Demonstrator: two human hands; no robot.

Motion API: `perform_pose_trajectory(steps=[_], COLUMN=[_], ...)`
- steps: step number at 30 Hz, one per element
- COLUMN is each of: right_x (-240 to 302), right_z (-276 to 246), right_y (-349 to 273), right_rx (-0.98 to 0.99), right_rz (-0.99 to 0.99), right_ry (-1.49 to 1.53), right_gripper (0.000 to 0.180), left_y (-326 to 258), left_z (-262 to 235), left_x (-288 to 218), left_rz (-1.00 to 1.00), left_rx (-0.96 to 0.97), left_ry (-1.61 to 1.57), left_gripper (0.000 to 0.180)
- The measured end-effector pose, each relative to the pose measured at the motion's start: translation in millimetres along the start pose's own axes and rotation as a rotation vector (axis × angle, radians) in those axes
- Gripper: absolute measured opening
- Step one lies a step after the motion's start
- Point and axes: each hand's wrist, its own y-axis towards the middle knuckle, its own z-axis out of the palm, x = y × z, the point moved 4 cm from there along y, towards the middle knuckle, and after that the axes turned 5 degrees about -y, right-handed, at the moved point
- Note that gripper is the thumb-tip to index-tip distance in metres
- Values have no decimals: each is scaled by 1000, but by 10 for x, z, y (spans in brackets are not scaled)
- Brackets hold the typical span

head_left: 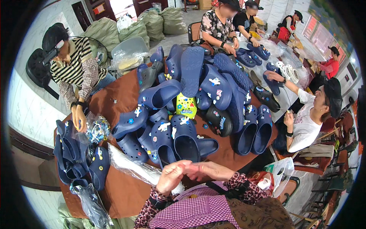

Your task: Attaching decorative charms to blue clog-style shoes in a manufacturing facility.

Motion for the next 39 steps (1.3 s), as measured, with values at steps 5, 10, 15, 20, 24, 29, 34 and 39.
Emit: perform_pose_trajectory(steps=[5,10,15,20,24,29,34,39], right_x=[-144,58,50,-205,240,471,429,-64], right_z=[-442,-725,-575,-475,-321,28,261,222], right_y=[111,-40,-108,-68,45,416,618,561], right_rx=[-338,-477,-435,-302,-518,-404,-322,129], right_rz=[-338,-356,-166,-65,-129,-508,-310,207], right_ry=[766,762,231,-598,-1183,-840,-615,-378], right_gripper=[28,30,36,34,29,22,20,35], left_y=[-134,-375,-558,-594,-486,-290,-198,-144], left_z=[-61,-313,-540,-537,-389,-159,-139,-220], left_x=[176,179,178,-15,-154,-138,-77,-343], left_rz=[-91,-60,-50,40,-53,-186,-155,355], left_rx=[-47,-281,-405,-421,-408,-321,-267,-251], left_ry=[53,-27,-18,39,131,175,212,-74], left_gripper=[38,38,38,38,35,32,31,32])
